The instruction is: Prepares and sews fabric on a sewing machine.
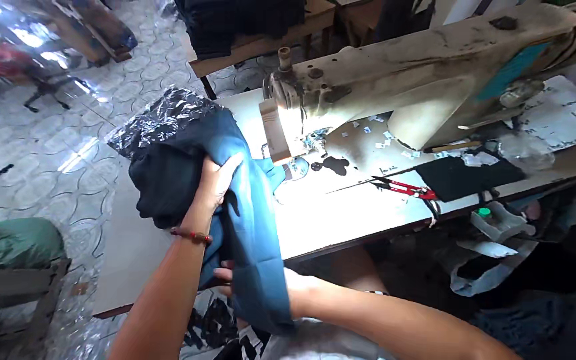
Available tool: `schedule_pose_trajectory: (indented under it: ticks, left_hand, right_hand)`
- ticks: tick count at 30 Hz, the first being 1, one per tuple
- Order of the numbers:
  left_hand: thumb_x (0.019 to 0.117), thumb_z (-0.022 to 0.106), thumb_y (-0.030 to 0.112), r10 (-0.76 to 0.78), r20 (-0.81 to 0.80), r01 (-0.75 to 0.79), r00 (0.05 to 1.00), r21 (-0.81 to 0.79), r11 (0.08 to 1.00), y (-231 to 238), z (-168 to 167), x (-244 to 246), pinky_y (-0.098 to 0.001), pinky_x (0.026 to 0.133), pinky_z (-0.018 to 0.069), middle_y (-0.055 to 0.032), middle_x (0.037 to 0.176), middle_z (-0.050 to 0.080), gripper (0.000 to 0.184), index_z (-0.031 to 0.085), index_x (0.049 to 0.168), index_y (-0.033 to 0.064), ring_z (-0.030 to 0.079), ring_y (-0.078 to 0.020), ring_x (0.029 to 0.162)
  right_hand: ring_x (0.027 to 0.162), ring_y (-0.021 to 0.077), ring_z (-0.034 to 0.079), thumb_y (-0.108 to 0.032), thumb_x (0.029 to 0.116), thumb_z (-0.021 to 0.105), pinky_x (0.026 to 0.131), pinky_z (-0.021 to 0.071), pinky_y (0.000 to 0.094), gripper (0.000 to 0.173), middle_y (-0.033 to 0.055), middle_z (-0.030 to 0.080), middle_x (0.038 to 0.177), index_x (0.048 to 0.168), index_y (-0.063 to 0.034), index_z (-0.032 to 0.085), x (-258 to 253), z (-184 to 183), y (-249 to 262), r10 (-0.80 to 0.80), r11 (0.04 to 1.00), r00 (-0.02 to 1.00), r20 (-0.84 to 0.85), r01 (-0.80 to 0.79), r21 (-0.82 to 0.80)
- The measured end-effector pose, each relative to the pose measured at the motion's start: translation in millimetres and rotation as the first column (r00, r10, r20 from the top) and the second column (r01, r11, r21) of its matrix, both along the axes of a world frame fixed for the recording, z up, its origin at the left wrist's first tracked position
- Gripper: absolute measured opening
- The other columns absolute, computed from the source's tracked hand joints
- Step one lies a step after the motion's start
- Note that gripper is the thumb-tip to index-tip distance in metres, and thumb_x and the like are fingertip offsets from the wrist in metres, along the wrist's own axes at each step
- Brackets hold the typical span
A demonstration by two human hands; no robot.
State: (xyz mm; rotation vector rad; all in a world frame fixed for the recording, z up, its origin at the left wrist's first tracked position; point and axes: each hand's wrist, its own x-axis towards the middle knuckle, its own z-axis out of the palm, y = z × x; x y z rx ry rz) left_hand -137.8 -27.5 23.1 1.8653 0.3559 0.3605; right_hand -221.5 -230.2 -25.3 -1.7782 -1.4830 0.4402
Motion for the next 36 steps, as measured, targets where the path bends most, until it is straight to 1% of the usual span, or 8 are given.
schedule_pose_trajectory:
  ticks: [7, 11, 17, 19, 22, 26, 33, 36]
  left_hand:
    - [0.1018, 0.054, 0.018, 0.282, 0.085, -0.237, 0.956, -0.347, 0.907, 29, 27, 80, -0.0346, 0.09, 0.057, -0.0055, 0.119, 0.066, 0.038, 0.05, 0.138, 0.006, 0.066, -0.012, 0.105]
    - [0.1068, 0.049, 0.026, 0.215, 0.14, -0.13, 0.966, -0.455, 0.881, 49, 34, 105, -0.038, 0.096, 0.0563, -0.0049, 0.125, 0.063, 0.037, 0.046, 0.141, 0.0128, 0.065, -0.0149, 0.114]
    - [0.0956, 0.069, 0.031, 0.165, 0.006, -0.144, 0.986, 0.517, 0.844, 21, 30, 4, -0.0427, 0.119, 0.0355, -0.0251, 0.161, 0.033, 0.089, 0.019, 0.16, -0.0039, 0.037, -0.0308, 0.148]
    - [0.0968, 0.068, 0.025, -0.102, 0.076, 0.014, 0.992, 0.734, 0.679, -32, 11, -60, -0.0457, 0.118, 0.0365, -0.029, 0.152, 0.043, 0.063, 0.044, 0.144, -0.0098, 0.042, -0.0355, 0.144]
    - [0.0884, 0.075, 0.037, -0.498, 0.005, 0.284, 0.867, 0.817, 0.502, -81, -46, -97, -0.0419, 0.09, 0.0587, -0.0097, 0.118, 0.073, 0.032, 0.077, 0.101, 0.0075, 0.07, -0.0237, 0.109]
    - [0.0819, 0.074, 0.015, -0.514, -0.065, 0.405, 0.855, 0.703, 0.585, -78, -61, -104, -0.0404, 0.093, 0.0582, -0.0101, 0.118, 0.073, 0.014, 0.075, 0.091, 0.0046, 0.07, -0.0232, 0.109]
    - [0.0975, 0.054, 0.002, -0.37, -0.077, 0.329, 0.926, 0.643, 0.692, -83, -42, -107, -0.0384, 0.067, 0.0592, -0.0093, 0.088, 0.07, 0.014, 0.064, 0.107, 0.0026, 0.07, -0.0203, 0.076]
    - [0.0904, 0.056, -0.01, -0.389, 0.033, 0.265, 0.921, 0.679, 0.684, -80, -53, -104, -0.0371, 0.082, 0.06, -0.0143, 0.097, 0.071, 0.015, 0.068, 0.088, -0.001, 0.072, -0.0238, 0.091]
  right_hand:
    - [0.086, 0.021, 0.073, -0.019, 0.101, 0.054, 0.079, 0.0594, 0.0369, 0.026, 0.0099, 0.075, 0.09, 0.101, -0.0044, 0.076, 60, -39, -97, -0.529, 0.846, 0.827, 0.19, 0.497, 0.193]
    - [0.124, 0.0233, 0.06, -0.037, 0.1056, 0.051, 0.104, 0.0455, 0.047, 0.034, 0.0045, 0.067, 0.134, 0.132, -0.0299, 0.07, 83, -43, -87, -0.51, 0.859, 0.826, 0.241, 0.477, 0.184]
    - [0.138, 0.0343, 0.052, -0.031, 0.1056, 0.046, 0.111, 0.0314, 0.0663, 0.039, 0.0092, 0.054, 0.153, 0.139, -0.0293, 0.066, 94, -40, -69, -0.445, 0.874, 0.801, 0.4, 0.485, 0.002]
    - [0.138, 0.0366, 0.051, -0.028, 0.1058, 0.047, 0.113, 0.0266, 0.0715, 0.039, 0.01, 0.052, 0.154, 0.14, -0.0282, 0.065, 102, -37, -72, -0.459, 0.865, 0.804, 0.378, 0.502, -0.017]
    - [0.136, 0.0355, 0.054, -0.02, 0.1035, 0.051, 0.112, 0.033, 0.0647, 0.035, 0.0111, 0.059, 0.148, 0.132, -0.0186, 0.071, 115, -32, -84, -0.457, 0.885, 0.825, 0.334, 0.458, 0.081]
    - [0.116, 0.0216, 0.069, -0.017, 0.0973, 0.062, 0.103, 0.0536, 0.0353, 0.024, 0.0108, 0.074, 0.117, 0.114, -0.0049, 0.075, 101, -19, -107, -0.264, 0.958, 0.913, 0.309, 0.211, 0.195]
    - [0.076, 0.0205, 0.069, -0.003, 0.0909, 0.06, 0.069, 0.0573, 0.0347, 0.017, 0.0099, 0.072, 0.088, 0.103, -0.0017, 0.072, 90, -26, -106, -0.387, 0.91, 0.866, 0.317, 0.304, 0.281]
    - [0.072, 0.0231, 0.067, 0.001, 0.0897, 0.054, 0.065, 0.0536, 0.0363, 0.018, 0.0115, 0.068, 0.081, 0.089, -0.0021, 0.072, 98, -28, -97, -0.401, 0.895, 0.863, 0.308, 0.297, 0.334]
